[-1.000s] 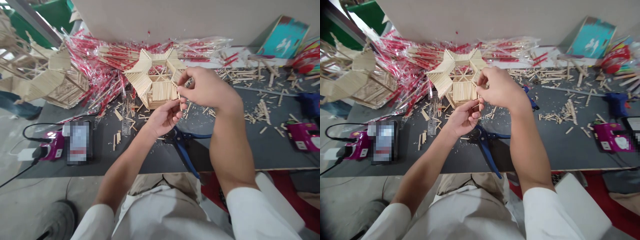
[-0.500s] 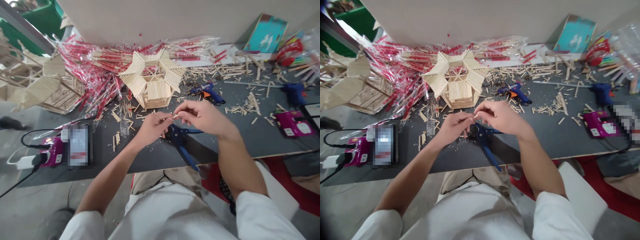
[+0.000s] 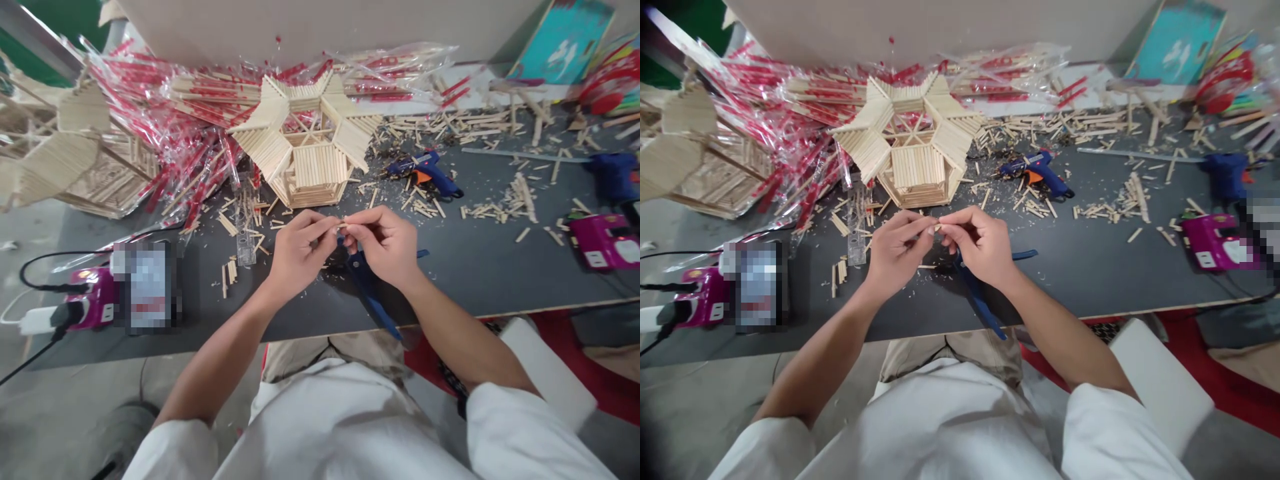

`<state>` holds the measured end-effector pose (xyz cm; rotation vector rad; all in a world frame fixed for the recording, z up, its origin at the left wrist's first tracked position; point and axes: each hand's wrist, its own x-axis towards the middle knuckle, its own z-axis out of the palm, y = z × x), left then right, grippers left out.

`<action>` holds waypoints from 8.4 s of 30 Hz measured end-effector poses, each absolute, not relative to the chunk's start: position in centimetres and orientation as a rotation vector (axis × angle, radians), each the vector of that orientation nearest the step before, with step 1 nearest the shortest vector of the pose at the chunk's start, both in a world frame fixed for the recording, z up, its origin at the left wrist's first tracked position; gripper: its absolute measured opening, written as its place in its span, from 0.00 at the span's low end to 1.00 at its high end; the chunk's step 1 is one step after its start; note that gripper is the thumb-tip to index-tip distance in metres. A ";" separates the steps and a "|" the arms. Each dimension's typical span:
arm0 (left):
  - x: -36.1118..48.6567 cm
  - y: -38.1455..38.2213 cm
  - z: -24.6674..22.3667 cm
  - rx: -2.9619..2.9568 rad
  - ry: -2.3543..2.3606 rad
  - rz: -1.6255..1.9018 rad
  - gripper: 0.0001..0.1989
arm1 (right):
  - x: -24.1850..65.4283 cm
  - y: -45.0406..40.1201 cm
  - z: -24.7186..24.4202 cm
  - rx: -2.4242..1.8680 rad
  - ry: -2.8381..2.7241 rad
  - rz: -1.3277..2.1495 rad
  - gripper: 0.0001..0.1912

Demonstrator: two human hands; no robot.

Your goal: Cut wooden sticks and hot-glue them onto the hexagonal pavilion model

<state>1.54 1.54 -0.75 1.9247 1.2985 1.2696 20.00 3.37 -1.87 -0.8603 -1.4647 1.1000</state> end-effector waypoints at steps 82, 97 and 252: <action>-0.1 1.7 -0.9 2.242 1.101 1.265 0.14 | 21.5 4.5 -1.2 -0.667 -1.234 1.877 0.12; 0.3 1.5 -1.6 2.438 0.912 1.508 0.19 | 20.8 4.0 -1.7 -0.601 -0.919 2.174 0.18; 0.5 1.1 -2.3 2.311 1.241 1.233 0.12 | 21.5 -6.2 1.9 -1.563 -1.953 1.004 0.16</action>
